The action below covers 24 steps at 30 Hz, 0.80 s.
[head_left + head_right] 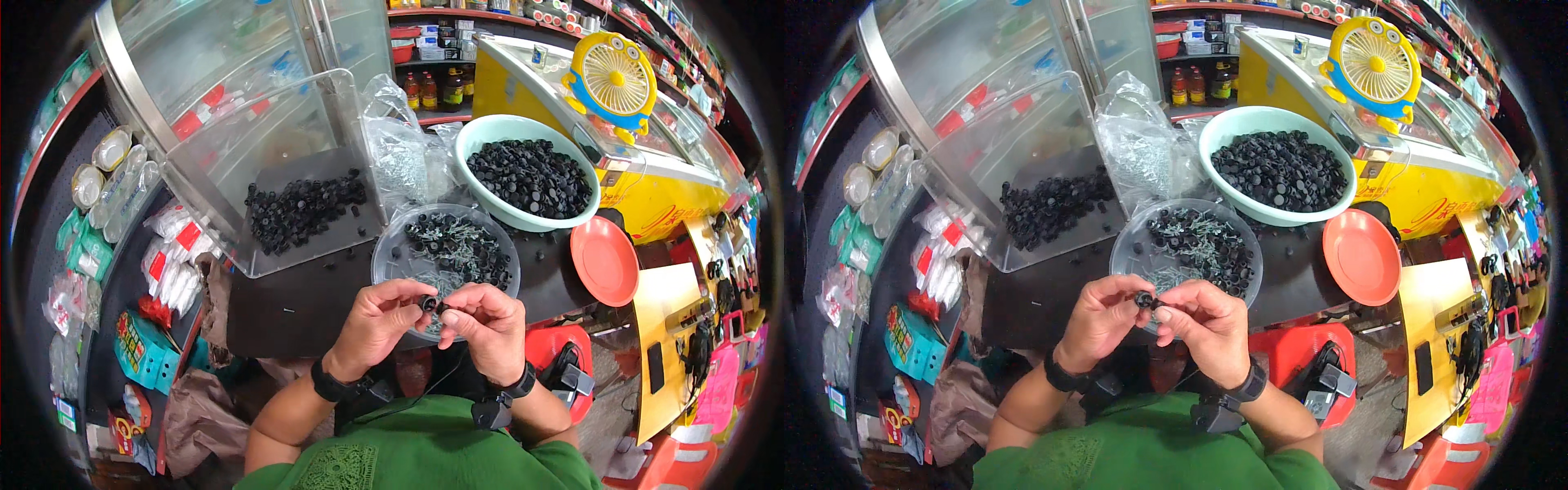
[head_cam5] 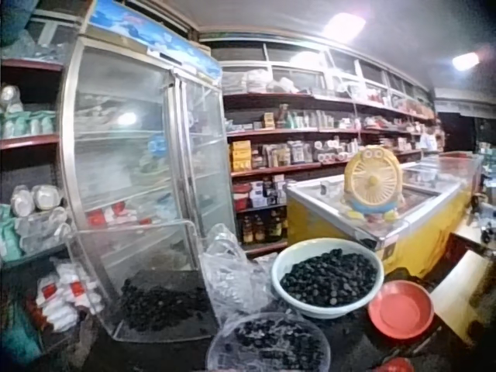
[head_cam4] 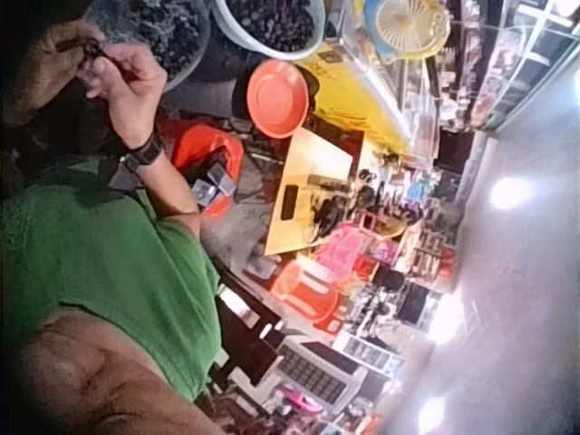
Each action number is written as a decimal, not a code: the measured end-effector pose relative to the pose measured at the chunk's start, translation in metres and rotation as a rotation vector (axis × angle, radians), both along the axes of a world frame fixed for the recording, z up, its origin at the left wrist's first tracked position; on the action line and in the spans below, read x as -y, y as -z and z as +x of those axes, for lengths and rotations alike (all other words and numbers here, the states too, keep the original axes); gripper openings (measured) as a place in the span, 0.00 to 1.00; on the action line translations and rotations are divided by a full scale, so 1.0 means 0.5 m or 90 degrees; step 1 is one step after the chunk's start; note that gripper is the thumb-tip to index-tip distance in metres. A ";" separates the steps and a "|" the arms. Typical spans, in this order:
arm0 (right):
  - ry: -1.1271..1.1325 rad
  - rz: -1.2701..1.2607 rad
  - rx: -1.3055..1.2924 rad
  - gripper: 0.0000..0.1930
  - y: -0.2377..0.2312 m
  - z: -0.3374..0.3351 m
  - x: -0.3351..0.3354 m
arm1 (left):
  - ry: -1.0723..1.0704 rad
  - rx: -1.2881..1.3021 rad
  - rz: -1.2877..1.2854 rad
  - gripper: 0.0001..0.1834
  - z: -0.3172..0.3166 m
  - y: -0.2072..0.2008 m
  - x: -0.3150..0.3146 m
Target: Assembling black plastic fasteners by inserting metal studs into them.
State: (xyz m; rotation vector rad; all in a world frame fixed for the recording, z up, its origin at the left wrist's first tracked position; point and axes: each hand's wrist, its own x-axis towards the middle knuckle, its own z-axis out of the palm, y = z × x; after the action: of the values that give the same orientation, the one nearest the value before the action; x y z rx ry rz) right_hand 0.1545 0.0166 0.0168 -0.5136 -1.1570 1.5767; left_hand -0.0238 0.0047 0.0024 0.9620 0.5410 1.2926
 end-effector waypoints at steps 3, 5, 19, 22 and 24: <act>0.004 0.004 0.003 0.06 0.000 0.005 0.000 | 0.004 -0.007 0.016 0.14 0.005 0.002 -0.004; 0.007 0.006 0.002 0.06 0.000 0.007 0.001 | 0.006 -0.011 0.024 0.14 0.010 -0.001 -0.004; 0.012 -0.011 -0.028 0.06 0.014 0.021 -0.006 | -0.066 -0.171 0.097 0.12 0.034 -0.018 -0.008; 0.018 0.010 -0.030 0.07 0.017 0.024 -0.009 | -0.066 -0.170 0.102 0.12 0.037 -0.016 -0.007; 0.026 0.033 -0.019 0.07 0.021 0.025 -0.011 | -0.064 -0.163 0.097 0.12 0.039 -0.017 -0.006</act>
State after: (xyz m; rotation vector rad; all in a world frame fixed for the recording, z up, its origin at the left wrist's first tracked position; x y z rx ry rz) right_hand 0.1672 0.0221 0.0063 -0.4761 -1.1550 1.5110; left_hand -0.0042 0.0075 0.0111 1.2499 0.7032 1.3228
